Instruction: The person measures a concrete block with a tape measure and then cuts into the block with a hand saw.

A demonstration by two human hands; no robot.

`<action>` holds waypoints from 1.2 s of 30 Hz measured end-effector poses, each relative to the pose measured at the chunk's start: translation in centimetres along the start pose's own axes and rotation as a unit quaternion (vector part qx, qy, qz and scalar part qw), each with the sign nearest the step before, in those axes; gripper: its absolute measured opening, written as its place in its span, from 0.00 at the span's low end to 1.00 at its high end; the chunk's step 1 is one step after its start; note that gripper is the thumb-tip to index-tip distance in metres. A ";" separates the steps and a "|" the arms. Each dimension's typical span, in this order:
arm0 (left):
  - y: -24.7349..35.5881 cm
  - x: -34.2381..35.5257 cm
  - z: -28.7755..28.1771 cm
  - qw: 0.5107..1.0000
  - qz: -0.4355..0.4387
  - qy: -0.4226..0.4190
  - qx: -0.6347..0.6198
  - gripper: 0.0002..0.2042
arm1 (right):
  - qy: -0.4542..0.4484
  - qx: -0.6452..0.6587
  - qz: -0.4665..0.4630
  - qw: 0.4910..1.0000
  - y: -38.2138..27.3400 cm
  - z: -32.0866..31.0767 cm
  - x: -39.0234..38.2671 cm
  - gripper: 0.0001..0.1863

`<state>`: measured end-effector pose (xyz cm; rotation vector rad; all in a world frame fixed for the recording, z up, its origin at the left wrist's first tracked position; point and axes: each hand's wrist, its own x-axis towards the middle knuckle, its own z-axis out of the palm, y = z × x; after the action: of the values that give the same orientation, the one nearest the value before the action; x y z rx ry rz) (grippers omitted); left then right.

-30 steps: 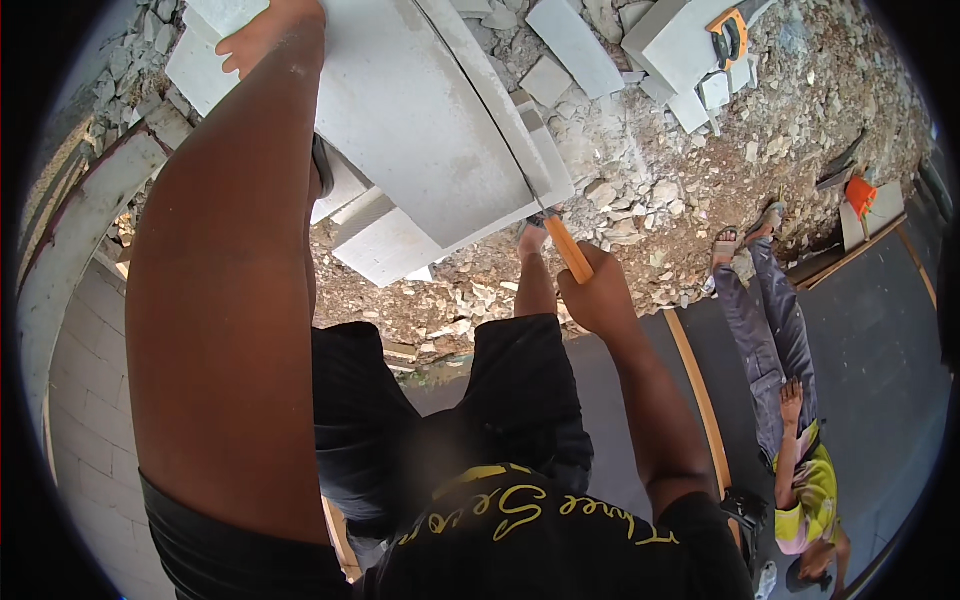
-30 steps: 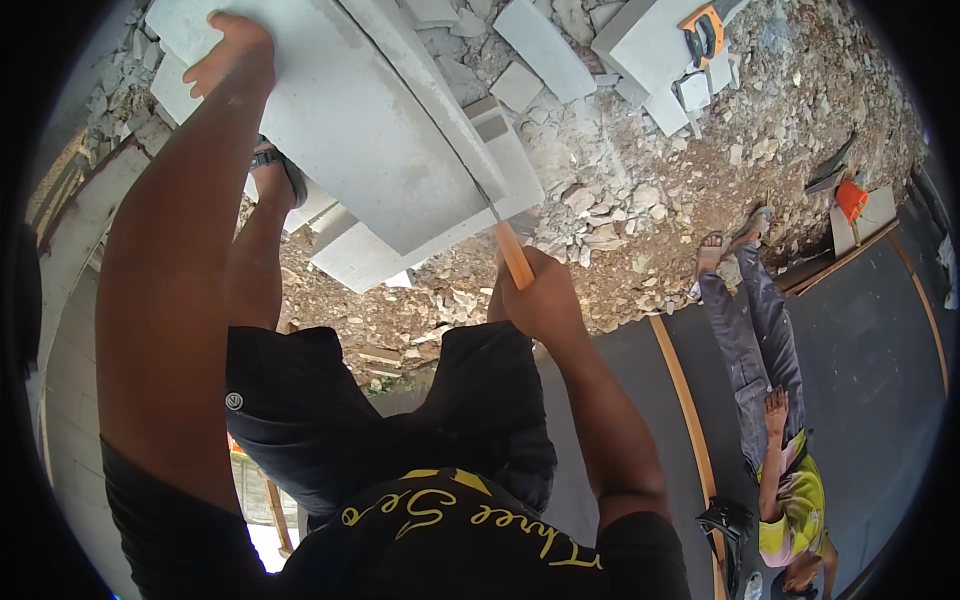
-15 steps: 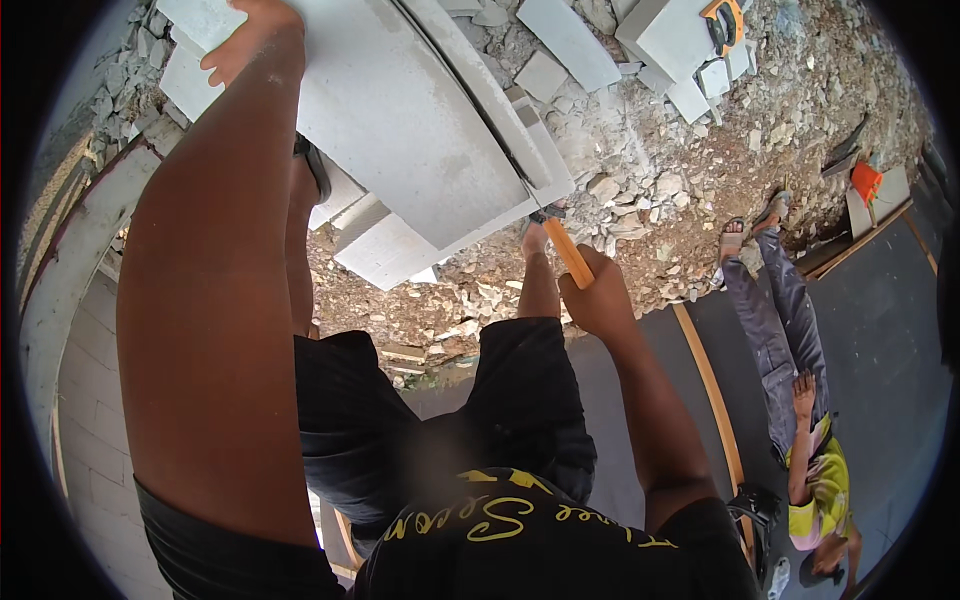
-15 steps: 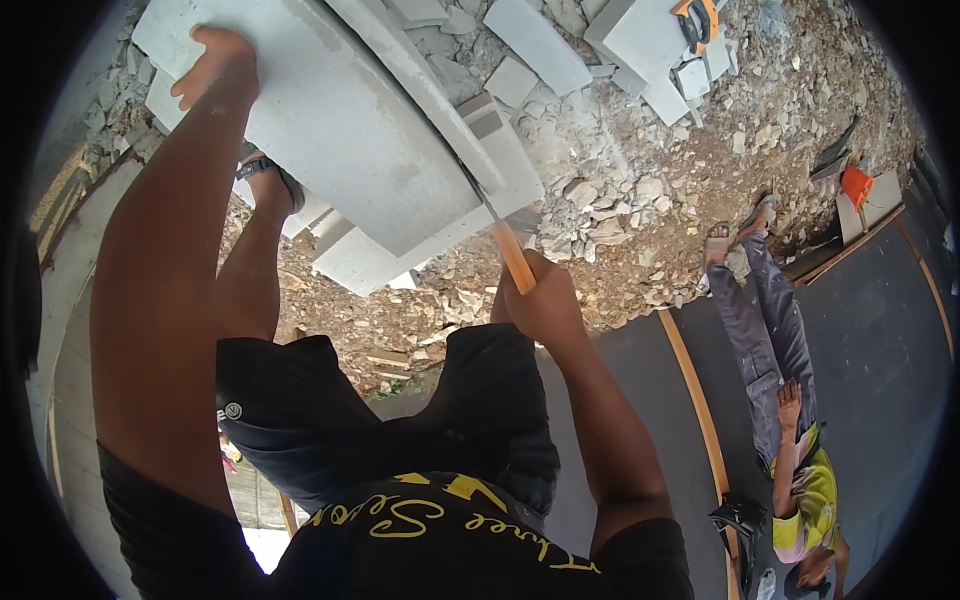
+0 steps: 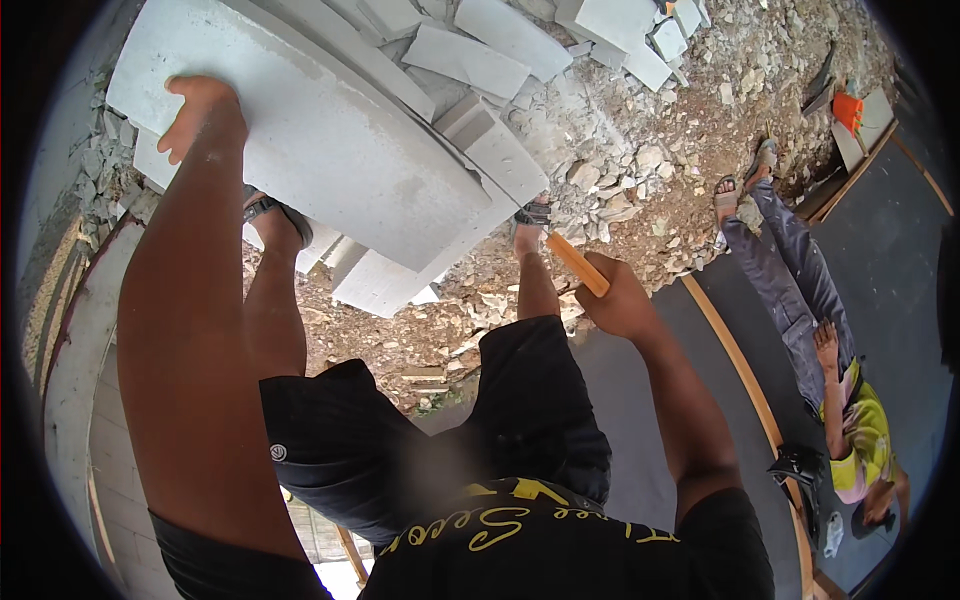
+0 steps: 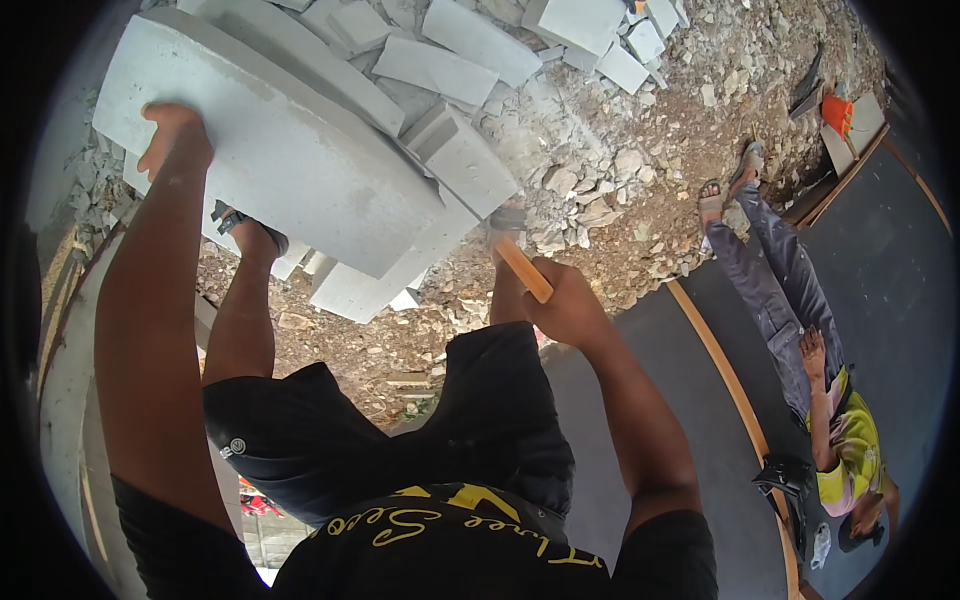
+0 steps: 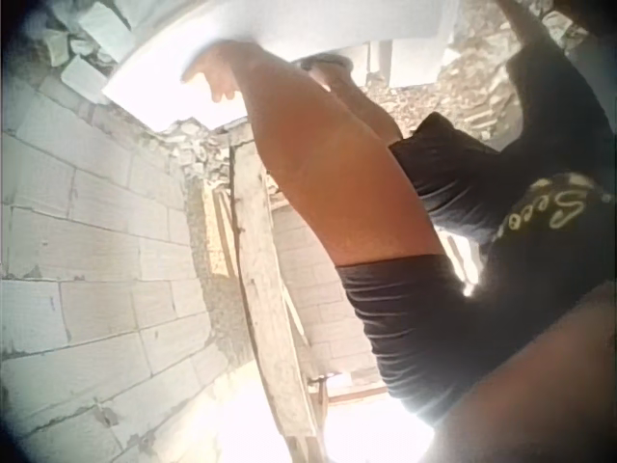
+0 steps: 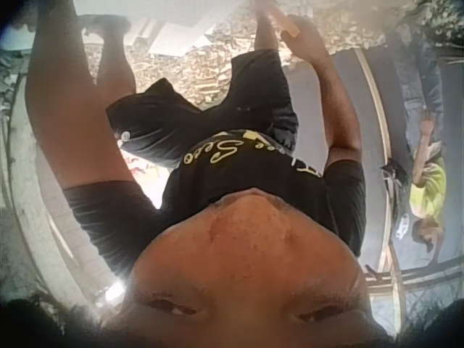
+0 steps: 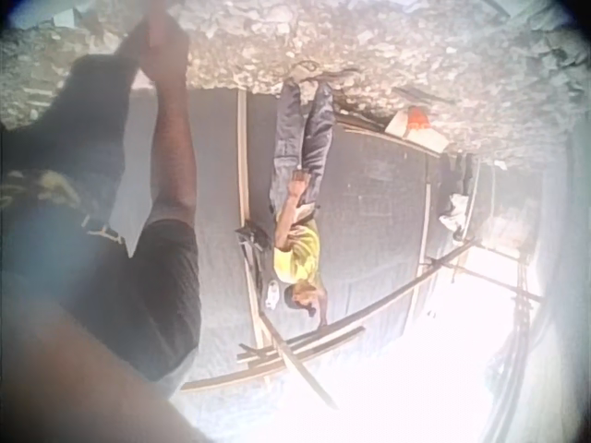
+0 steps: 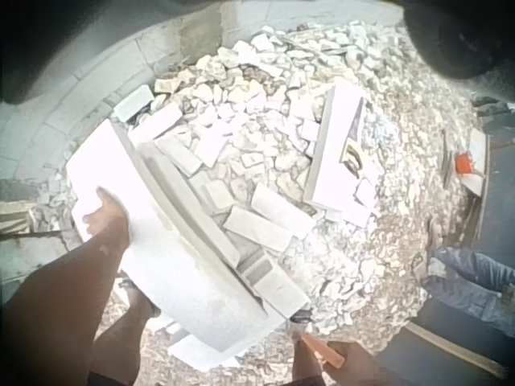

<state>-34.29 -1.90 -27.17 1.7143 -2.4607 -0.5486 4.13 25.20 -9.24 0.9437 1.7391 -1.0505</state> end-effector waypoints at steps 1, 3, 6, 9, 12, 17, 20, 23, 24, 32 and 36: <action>0.3 0.0 -0.3 1.000 -0.005 0.008 -0.008 0.40 | 0.010 -0.007 -0.012 1.000 0.4 -0.7 -1.1 0.05; 0.6 0.7 -0.8 1.000 -0.010 0.021 -0.012 0.41 | -0.010 0.012 -0.001 1.000 0.6 -1.7 -4.6 0.05; 0.3 0.5 -0.7 1.000 -0.011 0.018 -0.010 0.41 | -0.035 0.024 0.017 0.999 1.7 -2.5 -7.2 0.06; 0.3 -0.1 -0.6 1.000 -0.007 0.014 0.014 0.41 | -0.063 0.004 0.009 0.998 1.6 -2.9 -5.1 0.06; 0.5 -1.2 0.2 0.999 -0.029 0.014 -0.020 0.40 | -0.140 -0.036 0.019 0.989 0.6 -3.3 1.9 0.07; 0.6 0.3 0.5 0.998 -0.028 0.047 -0.043 0.39 | -0.119 0.031 -0.041 0.992 0.9 -3.1 -2.6 0.08; 0.5 1.9 0.8 0.995 -0.033 0.072 -0.052 0.40 | -0.143 0.037 -0.013 0.989 1.6 -6.0 -5.6 0.09; 0.2 1.1 1.5 0.995 -0.037 0.063 -0.068 0.40 | -0.140 -0.006 -0.090 0.986 2.2 -4.8 -1.7 0.09; 0.2 0.5 1.7 0.996 -0.032 0.060 -0.055 0.39 | -0.154 -0.015 -0.072 0.985 2.3 -4.0 1.3 0.10; 0.4 1.5 1.1 0.992 -0.021 0.063 -0.111 0.38 | -0.190 0.010 -0.032 0.981 2.0 -4.1 0.6 0.08; 0.6 -0.2 0.3 0.994 -0.023 0.024 -0.104 0.39 | -0.183 0.021 -0.074 0.980 3.5 -3.9 -0.3 0.09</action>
<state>-34.85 -1.44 -27.22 1.6849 -2.2473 -0.7316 6.21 29.95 -8.84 0.6039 1.4993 -1.2737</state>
